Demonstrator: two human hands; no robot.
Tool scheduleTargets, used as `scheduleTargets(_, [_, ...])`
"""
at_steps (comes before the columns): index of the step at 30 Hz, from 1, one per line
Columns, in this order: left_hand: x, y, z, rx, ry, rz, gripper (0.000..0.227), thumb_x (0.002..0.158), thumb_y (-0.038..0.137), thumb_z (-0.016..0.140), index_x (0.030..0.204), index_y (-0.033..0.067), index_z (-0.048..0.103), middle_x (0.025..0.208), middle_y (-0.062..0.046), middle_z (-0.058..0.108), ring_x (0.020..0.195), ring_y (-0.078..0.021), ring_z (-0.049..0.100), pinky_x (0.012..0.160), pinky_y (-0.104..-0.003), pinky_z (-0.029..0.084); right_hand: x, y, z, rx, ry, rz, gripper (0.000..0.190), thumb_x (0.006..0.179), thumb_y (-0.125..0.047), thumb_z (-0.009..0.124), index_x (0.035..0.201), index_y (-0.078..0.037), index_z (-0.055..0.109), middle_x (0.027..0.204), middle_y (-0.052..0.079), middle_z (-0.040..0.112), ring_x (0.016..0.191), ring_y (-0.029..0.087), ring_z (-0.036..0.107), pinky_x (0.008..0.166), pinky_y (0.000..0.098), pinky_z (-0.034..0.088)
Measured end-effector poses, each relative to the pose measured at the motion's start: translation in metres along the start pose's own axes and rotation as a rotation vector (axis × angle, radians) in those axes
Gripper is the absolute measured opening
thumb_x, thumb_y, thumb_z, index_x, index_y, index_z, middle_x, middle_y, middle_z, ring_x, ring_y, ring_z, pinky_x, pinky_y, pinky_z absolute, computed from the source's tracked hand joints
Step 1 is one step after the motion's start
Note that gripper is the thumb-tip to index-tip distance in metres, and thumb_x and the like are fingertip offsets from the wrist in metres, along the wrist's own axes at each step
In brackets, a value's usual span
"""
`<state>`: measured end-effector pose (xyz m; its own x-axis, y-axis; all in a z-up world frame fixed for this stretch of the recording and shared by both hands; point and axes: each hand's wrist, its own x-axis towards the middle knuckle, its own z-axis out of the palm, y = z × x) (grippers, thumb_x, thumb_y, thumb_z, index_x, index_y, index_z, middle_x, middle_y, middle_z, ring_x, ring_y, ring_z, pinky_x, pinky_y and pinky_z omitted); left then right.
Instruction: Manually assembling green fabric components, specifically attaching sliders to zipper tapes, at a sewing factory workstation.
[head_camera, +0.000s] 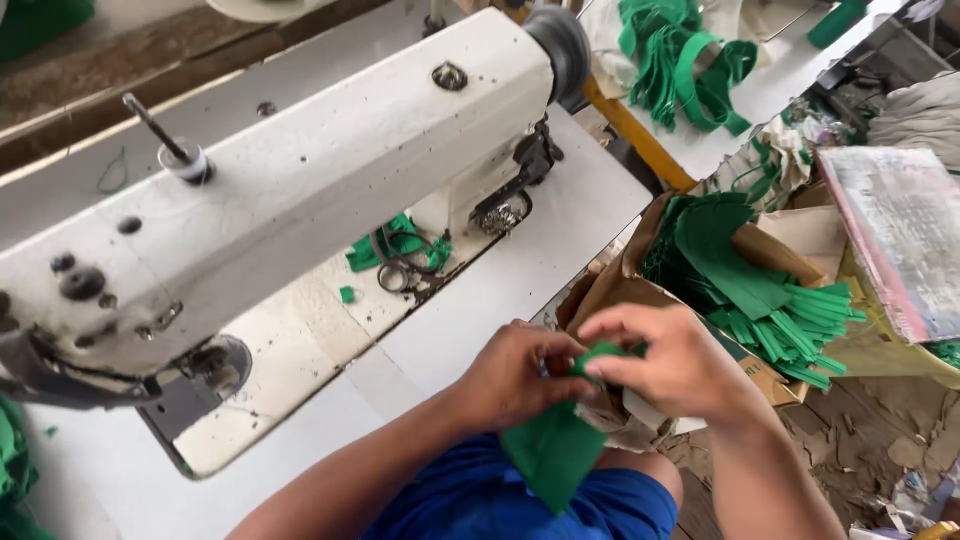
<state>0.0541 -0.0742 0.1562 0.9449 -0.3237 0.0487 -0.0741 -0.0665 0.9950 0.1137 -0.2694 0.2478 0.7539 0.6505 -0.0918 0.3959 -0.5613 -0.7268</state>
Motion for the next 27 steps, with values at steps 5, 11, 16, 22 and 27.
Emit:
scheduleTargets(5, [0.041,-0.052,-0.009,-0.465,0.096,-0.188,0.007,0.092,0.01,0.074,0.089,0.0052,0.07,0.081,-0.009,0.077,0.07,-0.0129,0.07,0.063,-0.027,0.054,0.101,0.049,0.021,0.156,0.262,0.209,0.019,0.091,-0.017,0.075,0.101,-0.002,0.076,0.092,0.009,0.079,0.078,0.017,0.073,0.077,0.0281,0.062])
scheduleTargets(11, [0.057,-0.106,-0.018,-0.053,0.12,-0.148,0.028,0.095,0.031,0.073,0.081,0.0073,0.069,0.06,-0.01,0.061,0.058,-0.0248,0.058,0.061,-0.037,0.046,0.179,0.065,0.08,-0.19,0.179,-0.072,0.011,0.084,-0.019,0.081,0.095,-0.021,0.081,0.09,0.0,0.073,0.085,0.019,0.07,0.075,0.0378,0.057])
scheduleTargets(16, [0.057,-0.091,-0.024,-0.12,0.098,-0.056,0.025,0.089,0.028,0.071,0.085,0.0036,0.068,0.069,-0.017,0.066,0.068,-0.0376,0.066,0.066,-0.046,0.05,0.211,0.088,0.106,-0.658,0.134,-0.096,0.018,0.091,-0.031,0.072,0.105,-0.025,0.081,0.079,0.013,0.074,0.084,0.034,0.071,0.079,0.0484,0.058])
scheduleTargets(22, [0.067,-0.106,-0.008,0.158,0.018,0.035,0.039,0.09,0.032,0.053,0.116,0.011,0.073,0.114,-0.017,0.077,0.1,-0.0349,0.073,0.088,-0.047,0.052,0.213,0.116,0.103,-0.668,0.017,0.007,0.025,0.092,-0.037,0.061,0.102,-0.024,0.08,0.097,0.008,0.08,0.091,0.034,0.073,0.082,0.0462,0.052])
scheduleTargets(27, [0.014,-0.027,-0.066,-0.163,-0.032,-0.176,0.03,0.093,0.027,0.052,0.107,0.006,0.067,0.108,-0.013,0.068,0.102,-0.0253,0.06,0.089,-0.043,0.045,0.19,0.086,0.085,-0.788,0.093,0.231,0.027,0.09,-0.045,0.063,0.112,-0.036,0.076,0.112,-0.006,0.08,0.107,0.024,0.074,0.097,0.0355,0.054])
